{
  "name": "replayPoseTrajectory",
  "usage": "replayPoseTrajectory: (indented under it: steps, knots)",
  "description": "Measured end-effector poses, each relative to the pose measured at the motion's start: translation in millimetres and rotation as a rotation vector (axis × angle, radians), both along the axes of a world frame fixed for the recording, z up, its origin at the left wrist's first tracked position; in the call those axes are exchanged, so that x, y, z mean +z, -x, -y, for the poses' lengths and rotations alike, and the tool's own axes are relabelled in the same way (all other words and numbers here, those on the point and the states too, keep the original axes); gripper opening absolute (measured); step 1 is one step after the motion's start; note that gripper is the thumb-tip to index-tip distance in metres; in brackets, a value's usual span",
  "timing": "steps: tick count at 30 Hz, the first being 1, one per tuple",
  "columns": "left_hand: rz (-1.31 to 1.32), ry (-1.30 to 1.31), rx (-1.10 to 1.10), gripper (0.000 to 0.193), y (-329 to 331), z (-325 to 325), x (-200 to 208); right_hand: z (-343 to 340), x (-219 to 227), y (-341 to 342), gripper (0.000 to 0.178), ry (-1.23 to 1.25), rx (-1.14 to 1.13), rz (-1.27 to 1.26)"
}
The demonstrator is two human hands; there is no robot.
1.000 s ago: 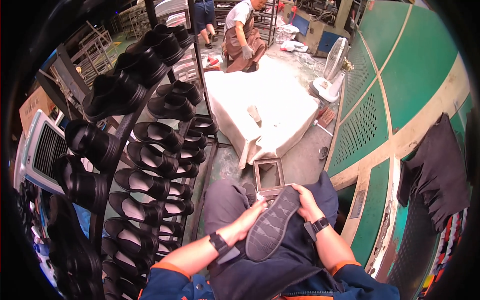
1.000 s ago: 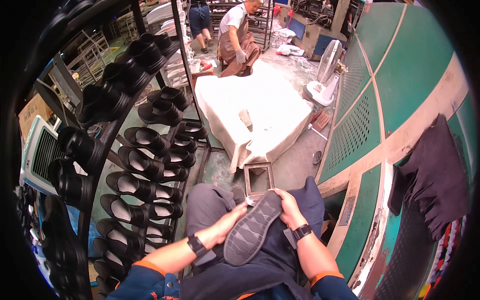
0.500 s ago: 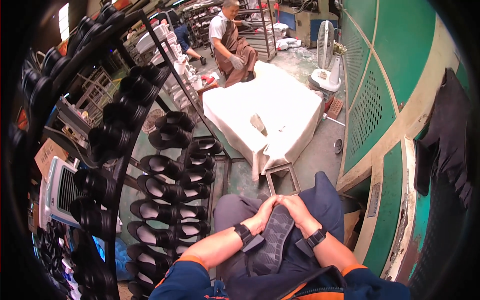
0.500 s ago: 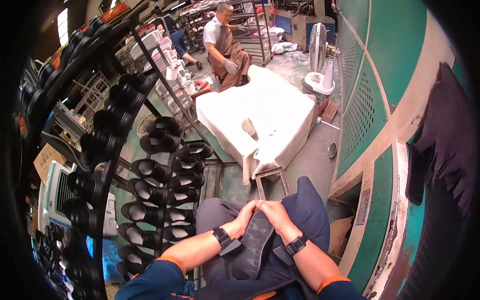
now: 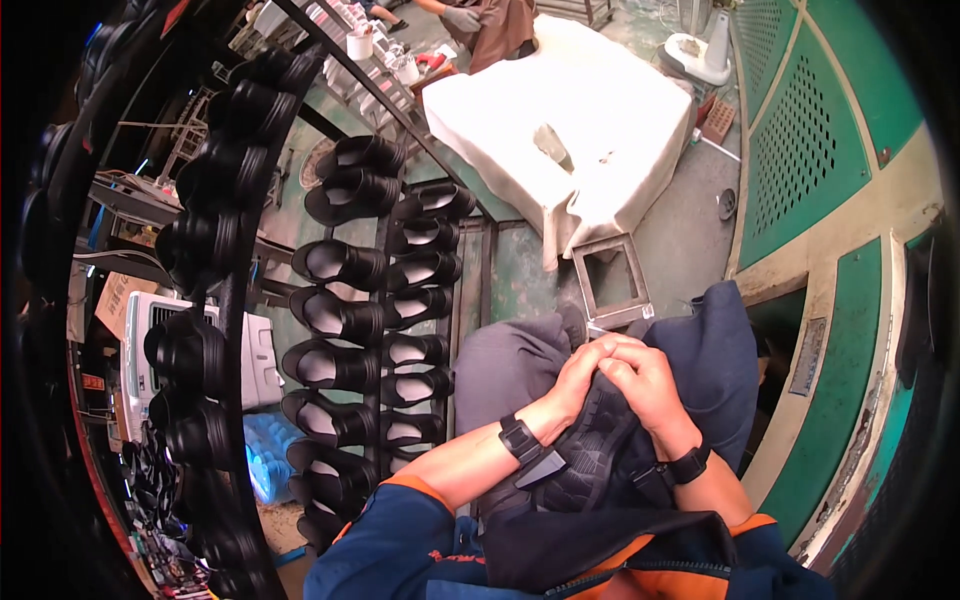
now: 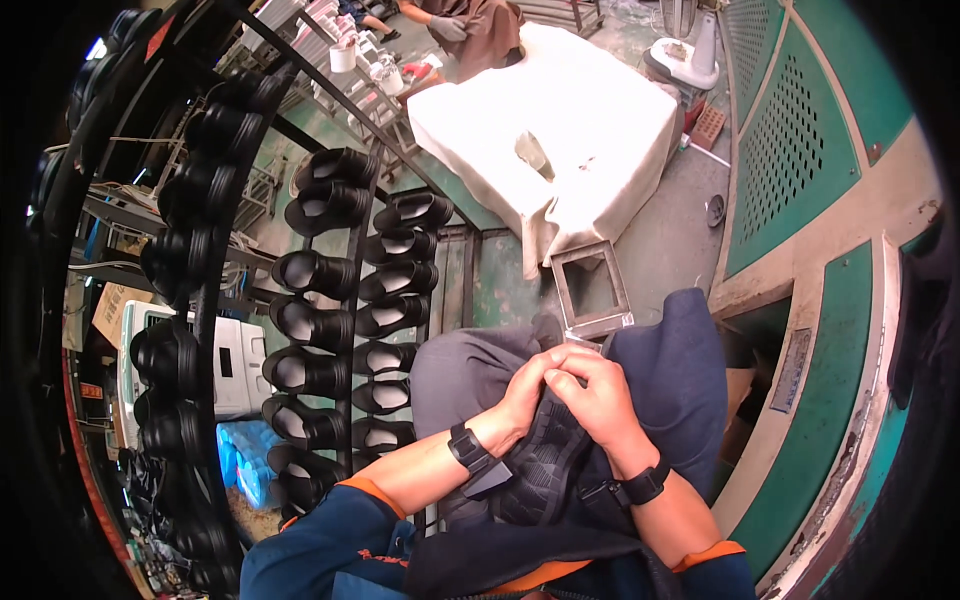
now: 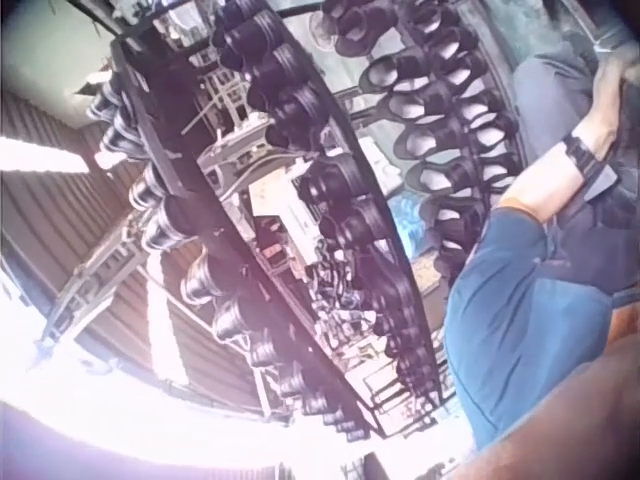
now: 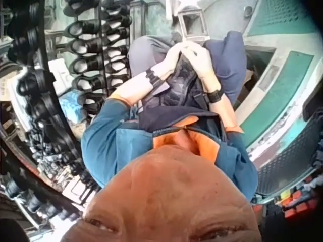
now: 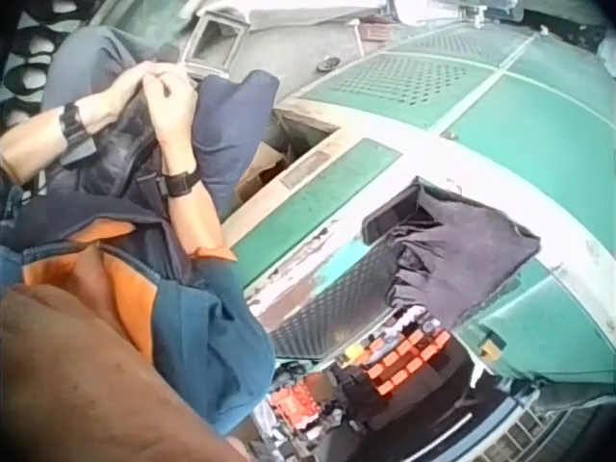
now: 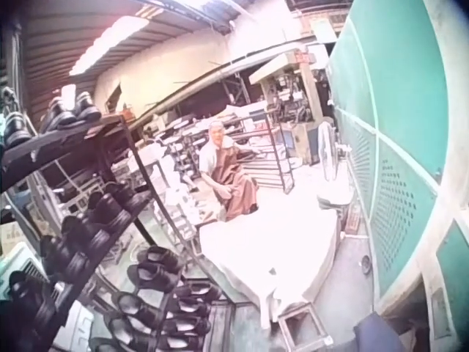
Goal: Insert insoles into shoes and prepare them for production.
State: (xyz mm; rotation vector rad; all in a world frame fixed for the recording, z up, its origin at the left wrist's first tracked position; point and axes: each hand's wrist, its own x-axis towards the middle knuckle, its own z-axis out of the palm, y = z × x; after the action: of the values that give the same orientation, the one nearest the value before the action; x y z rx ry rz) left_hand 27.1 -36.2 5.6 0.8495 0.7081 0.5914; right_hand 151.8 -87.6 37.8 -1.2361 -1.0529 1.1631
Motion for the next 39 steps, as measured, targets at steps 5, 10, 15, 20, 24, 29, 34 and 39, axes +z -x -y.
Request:
replayPoseTrajectory:
  steps: [5,10,15,20,24,29,34,39]
  knots:
    - [0.033,-0.023,-0.031,0.044,13,-11,13,-8,11,3,0.02,-0.066,0.046,-0.054]
    - [-0.116,0.205,0.109,0.055,22,-12,6,-32,-5,-26,0.039,0.102,-0.022,-0.355]
    - [0.118,0.823,-0.167,0.069,66,35,31,-53,-38,-53,0.05,0.225,-0.159,-0.753]
    - [0.51,0.985,-0.247,0.091,81,81,49,-45,-37,-25,0.058,0.187,-0.068,-0.79]
    - [0.582,0.885,-0.292,0.096,93,95,30,-41,-28,-11,0.055,0.279,-0.06,-0.736]
    - [0.623,0.806,-0.315,0.111,102,99,31,-47,-8,6,0.051,0.247,-0.006,-0.734]
    - [0.637,0.689,-0.281,0.114,127,104,42,-37,29,21,0.044,0.037,0.092,-0.607]
    - [0.625,0.552,-0.39,0.102,119,104,47,-39,-42,-29,0.043,-0.248,-0.195,0.075]
